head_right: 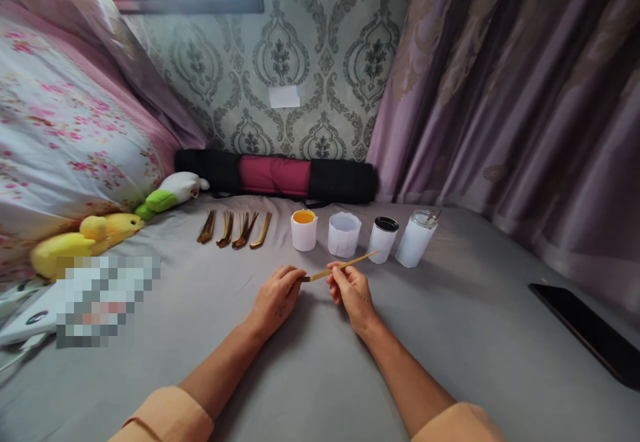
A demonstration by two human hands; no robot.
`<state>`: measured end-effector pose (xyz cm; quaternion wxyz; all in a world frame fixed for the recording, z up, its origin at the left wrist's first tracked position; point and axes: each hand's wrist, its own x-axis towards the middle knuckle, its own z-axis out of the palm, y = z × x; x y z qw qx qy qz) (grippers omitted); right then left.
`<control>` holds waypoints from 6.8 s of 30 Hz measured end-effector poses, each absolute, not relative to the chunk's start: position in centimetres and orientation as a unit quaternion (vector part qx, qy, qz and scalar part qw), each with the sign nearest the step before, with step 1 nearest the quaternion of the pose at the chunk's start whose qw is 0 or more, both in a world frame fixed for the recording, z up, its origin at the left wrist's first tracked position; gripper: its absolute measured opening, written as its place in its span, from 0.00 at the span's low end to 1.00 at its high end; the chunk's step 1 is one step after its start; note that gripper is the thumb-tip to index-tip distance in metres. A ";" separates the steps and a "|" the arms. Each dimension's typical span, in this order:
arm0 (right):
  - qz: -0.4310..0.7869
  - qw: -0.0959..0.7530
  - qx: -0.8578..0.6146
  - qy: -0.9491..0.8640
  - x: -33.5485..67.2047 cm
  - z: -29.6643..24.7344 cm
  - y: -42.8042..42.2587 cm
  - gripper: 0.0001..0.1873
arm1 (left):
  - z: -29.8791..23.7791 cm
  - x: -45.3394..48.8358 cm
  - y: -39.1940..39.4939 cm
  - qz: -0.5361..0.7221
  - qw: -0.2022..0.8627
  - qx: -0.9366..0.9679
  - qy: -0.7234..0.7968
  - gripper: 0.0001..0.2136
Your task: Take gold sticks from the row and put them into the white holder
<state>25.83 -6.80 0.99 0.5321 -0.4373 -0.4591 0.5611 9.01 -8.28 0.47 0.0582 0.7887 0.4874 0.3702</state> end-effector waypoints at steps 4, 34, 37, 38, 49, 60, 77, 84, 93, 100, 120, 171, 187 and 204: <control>0.555 0.536 -0.444 -0.455 25.9 0.8 -6.7 0.16 | 0.4 9.2 -8.1 0.412 0.120 0.756 0.495 0.11; 0.521 0.559 -0.473 -0.438 26.3 0.5 -6.4 0.16 | 1.4 11.1 -8.7 0.461 0.708 0.349 0.406 0.12; 0.516 0.557 -0.472 -0.448 26.3 0.4 -6.4 0.16 | 1.6 11.2 -8.9 0.450 0.731 0.335 0.389 0.12; 0.514 0.556 -0.471 -0.452 26.3 0.4 -6.4 0.16 | 1.6 11.3 -8.9 0.445 0.737 0.331 0.387 0.11; 0.500 0.549 -0.476 -0.471 26.2 0.5 -6.5 0.18 | 1.9 11.4 -9.1 0.416 0.768 0.299 0.384 0.06; 0.501 0.545 -0.479 -0.472 26.1 0.8 -6.7 0.16 | 1.5 11.4 -9.0 0.414 0.777 0.291 0.374 0.05; 0.486 0.544 -0.495 -0.473 26.4 0.4 -6.7 0.16 | 1.8 11.2 -9.0 0.397 0.784 0.281 0.385 0.04; 0.466 0.564 -0.499 -0.464 26.8 0.5 -6.5 0.16 | 1.5 11.1 -9.0 0.397 0.789 0.278 0.378 0.03; 0.455 0.607 -0.490 -0.429 27.6 0.7 -6.3 0.19 | 1.9 11.0 -9.1 0.397 0.785 0.275 0.389 0.03; 0.444 0.662 -0.470 -0.378 28.8 0.7 -5.6 0.22 | 2.0 10.9 -9.2 0.391 0.782 0.278 0.396 0.04; 0.419 0.713 -0.458 -0.326 31.1 1.0 -4.5 0.17 | 1.8 10.8 -9.2 0.389 0.785 0.283 0.390 0.04; 0.362 0.685 -0.516 -0.364 34.7 6.2 -8.5 0.12 | 1.9 10.0 -9.2 0.388 0.805 0.271 0.357 0.08; 0.265 0.714 -0.541 -0.357 40.2 10.6 -8.6 0.07 | 1.7 9.7 -8.8 0.389 0.814 0.256 0.346 0.07; 0.160 0.705 -0.573 -0.385 43.9 16.9 -6.3 0.07 | 1.5 9.6 -8.6 0.387 0.820 0.243 0.346 0.09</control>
